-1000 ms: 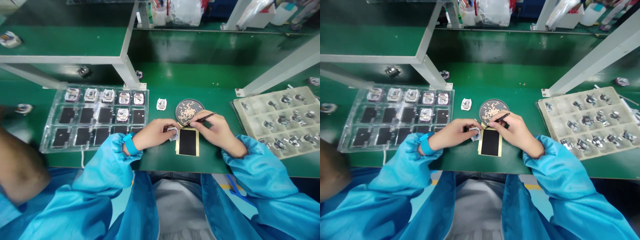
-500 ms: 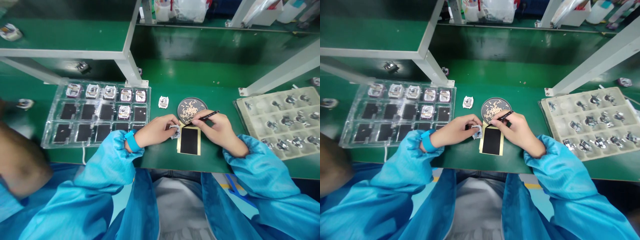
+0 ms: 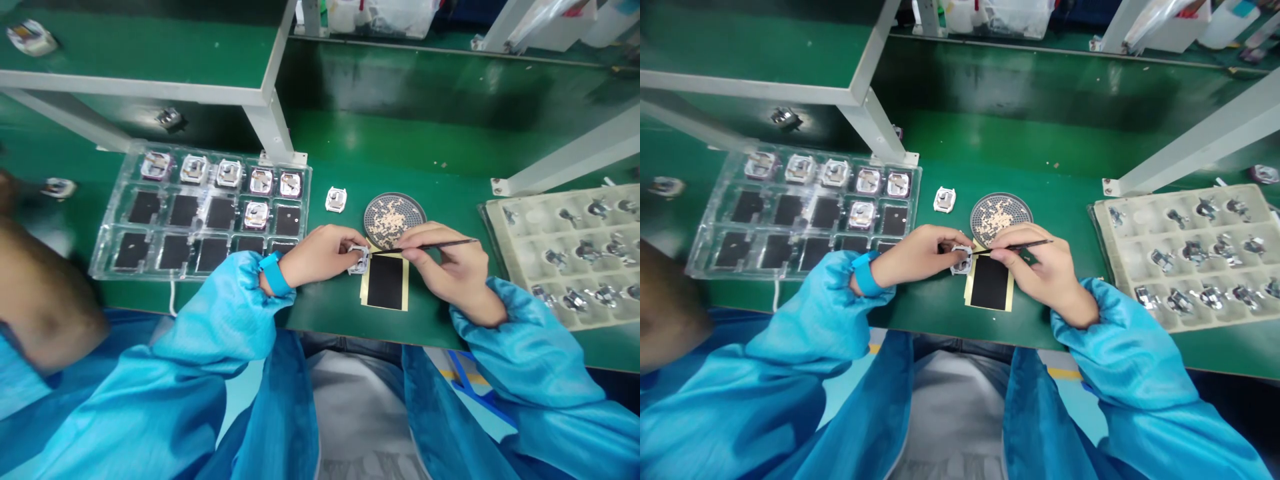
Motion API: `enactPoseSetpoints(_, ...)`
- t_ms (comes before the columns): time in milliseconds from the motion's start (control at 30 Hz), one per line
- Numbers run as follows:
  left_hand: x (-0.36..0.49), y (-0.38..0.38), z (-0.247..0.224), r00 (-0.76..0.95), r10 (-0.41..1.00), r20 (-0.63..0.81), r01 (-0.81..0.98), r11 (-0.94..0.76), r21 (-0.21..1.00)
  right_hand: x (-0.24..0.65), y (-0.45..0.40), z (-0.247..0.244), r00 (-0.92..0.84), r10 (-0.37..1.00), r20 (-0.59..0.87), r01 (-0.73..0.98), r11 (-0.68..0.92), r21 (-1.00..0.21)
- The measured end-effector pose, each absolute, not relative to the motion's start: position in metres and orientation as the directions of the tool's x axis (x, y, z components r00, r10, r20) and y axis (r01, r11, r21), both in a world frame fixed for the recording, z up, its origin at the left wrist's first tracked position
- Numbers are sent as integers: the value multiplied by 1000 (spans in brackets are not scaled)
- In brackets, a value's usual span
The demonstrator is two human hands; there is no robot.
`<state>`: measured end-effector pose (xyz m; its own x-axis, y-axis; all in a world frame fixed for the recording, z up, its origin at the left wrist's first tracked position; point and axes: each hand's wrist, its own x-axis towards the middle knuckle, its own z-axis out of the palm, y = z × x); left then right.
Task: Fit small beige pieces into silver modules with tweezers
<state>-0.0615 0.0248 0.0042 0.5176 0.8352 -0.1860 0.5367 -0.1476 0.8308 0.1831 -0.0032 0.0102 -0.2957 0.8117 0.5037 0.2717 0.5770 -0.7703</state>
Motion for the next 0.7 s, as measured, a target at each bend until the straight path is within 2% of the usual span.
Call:
enactPoseSetpoints(300,-62,26,2,514,839,-178,542,-156,826,181,-4,8,-358,761,541,301,642,-705)
enactPoseSetpoints(567,-61,26,2,516,838,-176,541,-159,826,179,-4,7,-377,761,528,310,641,-702)
enactPoseSetpoints(700,-61,26,2,507,841,-190,549,-145,823,179,-6,9,-327,803,498,299,588,-751)
